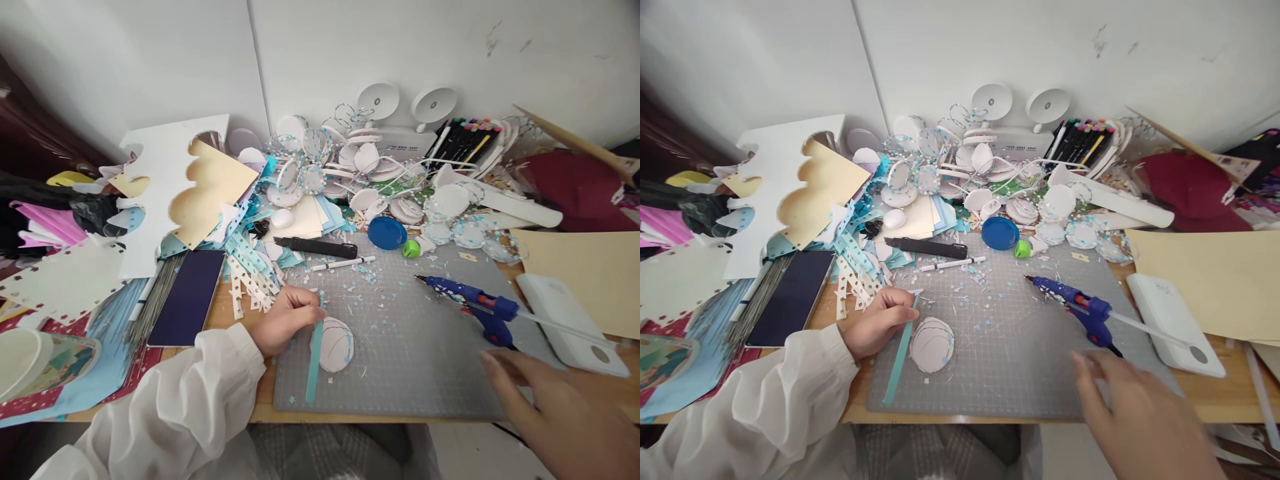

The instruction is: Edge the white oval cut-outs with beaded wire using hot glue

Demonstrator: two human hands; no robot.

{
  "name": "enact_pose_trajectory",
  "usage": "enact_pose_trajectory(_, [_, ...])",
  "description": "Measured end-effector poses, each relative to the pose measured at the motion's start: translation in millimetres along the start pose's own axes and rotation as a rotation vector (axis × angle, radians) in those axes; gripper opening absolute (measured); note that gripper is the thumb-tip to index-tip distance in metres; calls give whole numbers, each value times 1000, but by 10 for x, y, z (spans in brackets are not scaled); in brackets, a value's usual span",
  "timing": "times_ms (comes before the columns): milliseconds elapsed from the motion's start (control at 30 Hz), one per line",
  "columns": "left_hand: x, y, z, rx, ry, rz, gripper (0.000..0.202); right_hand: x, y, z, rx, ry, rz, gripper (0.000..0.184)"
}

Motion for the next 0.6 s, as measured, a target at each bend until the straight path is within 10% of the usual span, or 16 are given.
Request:
enact_pose_trajectory(300, [-84,12,-40,8,-147,42,48,678,384,1672,799,290,-267,25])
enact_pose_trajectory(600, [-104,23,-72,8,-249,51,50,747,435,2087,1068,247,-606,24])
Point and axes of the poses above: each hand's wrist, its own y-axis towards the middle knuckle, its own x-axis out of the back of the hand, z = x × y, the point moved 9 cm from there along y, towards the middle knuckle, and after that the axes turned 13 degrees about -y, right-handed, at the moved point
